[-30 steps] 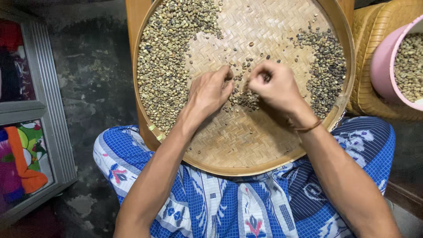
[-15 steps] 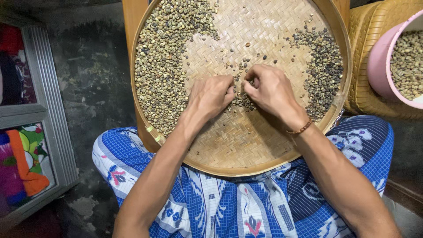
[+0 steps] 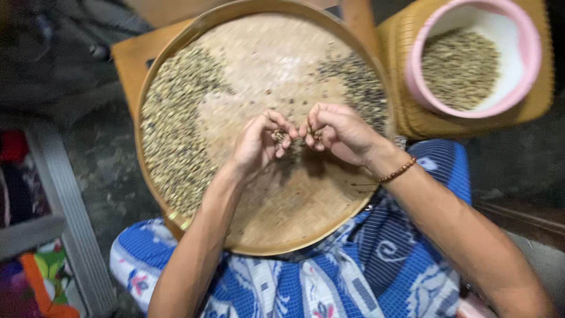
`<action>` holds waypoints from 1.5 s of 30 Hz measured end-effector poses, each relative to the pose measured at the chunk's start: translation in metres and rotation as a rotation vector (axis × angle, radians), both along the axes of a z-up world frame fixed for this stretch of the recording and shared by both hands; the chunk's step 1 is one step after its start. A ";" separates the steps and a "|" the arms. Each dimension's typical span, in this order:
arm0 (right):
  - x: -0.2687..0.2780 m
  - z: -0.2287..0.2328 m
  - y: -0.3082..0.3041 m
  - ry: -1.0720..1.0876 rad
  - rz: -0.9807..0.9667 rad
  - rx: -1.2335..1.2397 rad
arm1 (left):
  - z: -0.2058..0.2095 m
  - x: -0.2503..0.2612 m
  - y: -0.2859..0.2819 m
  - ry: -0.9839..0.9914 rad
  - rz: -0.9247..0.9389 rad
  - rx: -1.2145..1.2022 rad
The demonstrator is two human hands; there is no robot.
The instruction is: The person sits cross-legged on the floor with a large woven tray on their lap. They use both hands to sift through a mixture of light and dark seeds, picking out specific items and transferring them into a pink bowl to the right.
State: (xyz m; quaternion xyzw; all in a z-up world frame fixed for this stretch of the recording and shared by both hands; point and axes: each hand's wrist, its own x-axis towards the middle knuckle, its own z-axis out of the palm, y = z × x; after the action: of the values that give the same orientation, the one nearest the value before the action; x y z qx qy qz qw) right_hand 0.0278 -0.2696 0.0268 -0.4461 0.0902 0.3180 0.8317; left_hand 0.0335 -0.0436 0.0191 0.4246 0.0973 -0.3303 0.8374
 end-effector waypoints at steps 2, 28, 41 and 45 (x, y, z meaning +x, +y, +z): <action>-0.003 0.010 -0.024 -0.143 0.113 -0.416 | 0.012 0.002 -0.037 0.006 -0.093 -0.029; 0.014 0.098 -0.143 -0.660 -0.193 -0.860 | 0.099 0.060 -0.222 -0.852 -0.122 0.459; 0.003 0.046 -0.002 -0.753 0.579 -1.274 | -0.002 -0.049 -0.035 -1.371 -0.447 1.402; -0.015 0.027 0.007 -0.725 0.620 -1.327 | -0.028 -0.057 -0.021 -1.368 -0.457 1.572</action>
State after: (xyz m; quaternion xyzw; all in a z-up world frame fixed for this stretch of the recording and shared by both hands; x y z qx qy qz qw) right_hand 0.0132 -0.2626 0.0540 -0.9255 -0.1425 0.2502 0.2462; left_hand -0.0231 -0.0644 -0.0084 0.9491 -0.2895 -0.0154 0.1232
